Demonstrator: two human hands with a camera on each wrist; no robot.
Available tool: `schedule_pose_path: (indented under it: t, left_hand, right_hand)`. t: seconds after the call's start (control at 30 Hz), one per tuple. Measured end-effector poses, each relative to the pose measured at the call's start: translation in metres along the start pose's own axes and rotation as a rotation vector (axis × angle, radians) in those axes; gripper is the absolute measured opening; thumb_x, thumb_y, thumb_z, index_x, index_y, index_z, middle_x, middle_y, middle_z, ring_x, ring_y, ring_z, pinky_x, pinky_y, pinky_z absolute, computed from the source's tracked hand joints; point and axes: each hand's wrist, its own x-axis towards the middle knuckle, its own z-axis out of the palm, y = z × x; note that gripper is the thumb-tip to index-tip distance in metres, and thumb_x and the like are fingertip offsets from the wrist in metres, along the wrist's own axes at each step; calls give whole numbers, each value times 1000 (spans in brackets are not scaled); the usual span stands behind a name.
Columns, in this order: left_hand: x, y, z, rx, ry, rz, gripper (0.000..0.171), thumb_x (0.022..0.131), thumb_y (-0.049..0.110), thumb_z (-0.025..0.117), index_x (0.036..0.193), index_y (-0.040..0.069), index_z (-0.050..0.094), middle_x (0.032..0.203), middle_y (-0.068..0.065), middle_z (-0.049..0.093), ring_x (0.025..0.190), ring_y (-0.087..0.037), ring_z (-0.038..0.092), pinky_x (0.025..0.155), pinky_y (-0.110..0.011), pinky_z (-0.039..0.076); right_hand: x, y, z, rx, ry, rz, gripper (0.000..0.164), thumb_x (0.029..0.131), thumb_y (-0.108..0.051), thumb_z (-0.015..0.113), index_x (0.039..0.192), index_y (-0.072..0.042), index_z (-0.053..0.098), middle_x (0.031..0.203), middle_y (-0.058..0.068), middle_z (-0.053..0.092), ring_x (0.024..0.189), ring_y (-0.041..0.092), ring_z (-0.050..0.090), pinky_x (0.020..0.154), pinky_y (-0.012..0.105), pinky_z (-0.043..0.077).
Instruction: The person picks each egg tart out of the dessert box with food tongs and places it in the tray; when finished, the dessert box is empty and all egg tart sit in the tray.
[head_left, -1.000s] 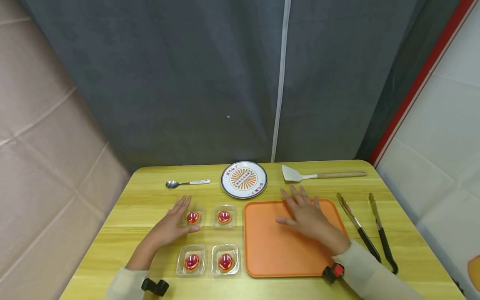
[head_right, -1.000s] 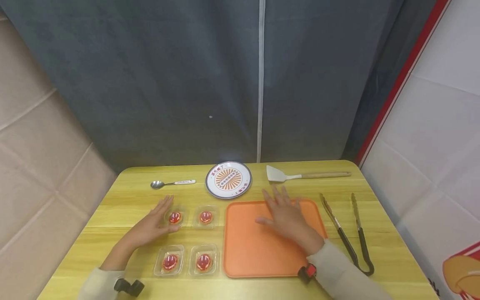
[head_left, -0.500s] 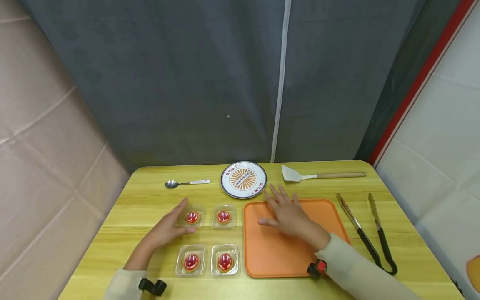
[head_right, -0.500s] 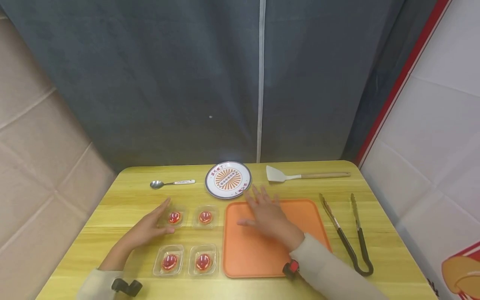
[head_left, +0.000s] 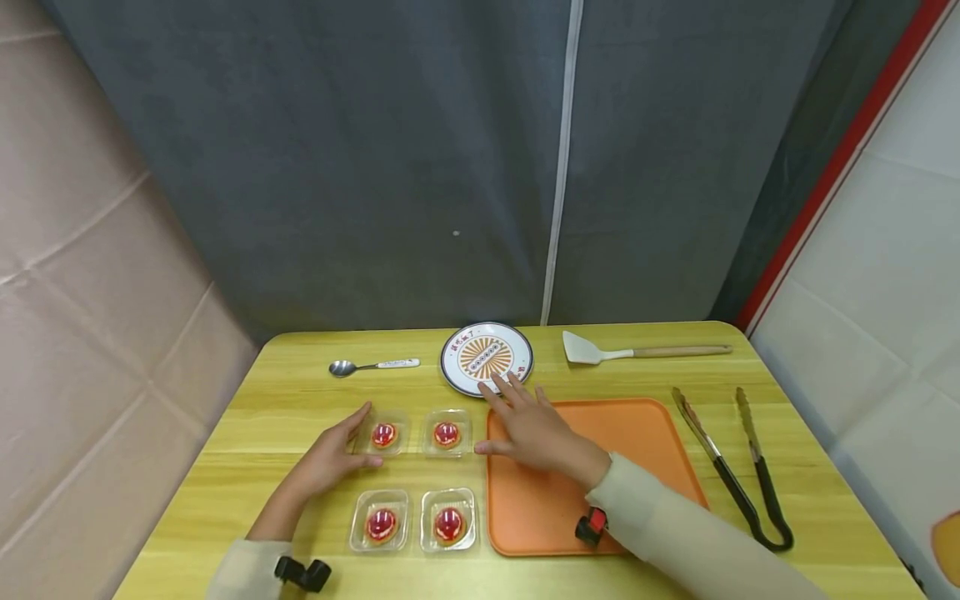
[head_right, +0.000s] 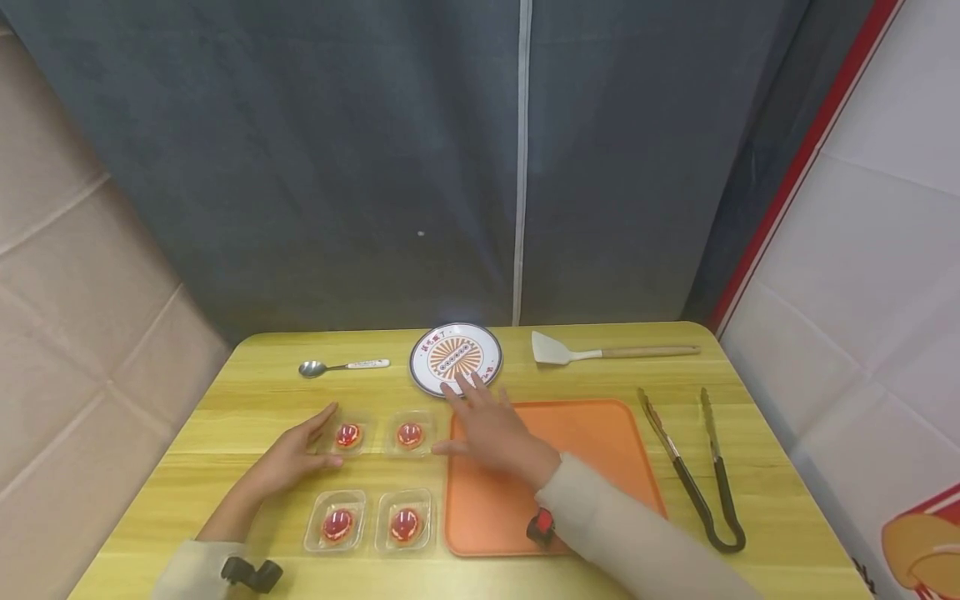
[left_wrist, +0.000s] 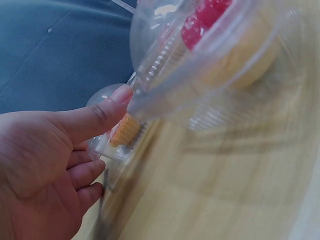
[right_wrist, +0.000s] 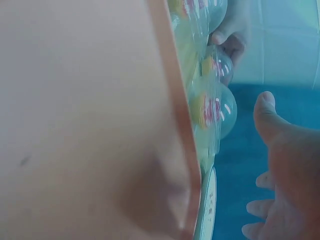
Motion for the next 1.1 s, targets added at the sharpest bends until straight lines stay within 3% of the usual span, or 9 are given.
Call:
schedule_pose_path:
  t: [0.27, 0.57, 0.9, 1.1]
  left_hand:
    - [-1, -2, 1, -60, 1, -3, 102, 85, 27, 85, 162, 0, 24, 168, -21, 22, 154, -40, 21, 123, -50, 22]
    - [0, -6, 4, -115, 9, -14, 98, 85, 22, 85, 162, 3, 28, 167, -17, 26, 153, -36, 24, 122, -47, 25]
    - [-2, -8, 3, -105, 26, 15, 92, 88, 23, 83, 161, 3, 31, 166, -18, 30, 153, -37, 26, 122, -49, 26]
    - [-2, -9, 5, -93, 32, 2, 94, 86, 27, 83, 161, 4, 32, 166, -16, 31, 152, -36, 27, 122, -50, 25]
  right_hand:
    - [23, -21, 5, 15, -36, -90, 100, 90, -68, 65, 165, -16, 24, 171, 12, 21, 158, 35, 16, 124, 63, 22]
    - [49, -45, 16, 52, -118, -193, 97, 94, -66, 61, 166, -14, 21, 171, 9, 24, 158, 29, 20, 127, 52, 23]
    - [82, -64, 32, 80, -184, -204, 98, 92, -67, 64, 166, -18, 23, 169, 6, 29, 155, 26, 28, 126, 55, 26]
    - [97, -67, 48, 31, -192, -180, 100, 87, -72, 65, 164, -20, 29, 166, -1, 37, 150, 22, 39, 121, 46, 38]
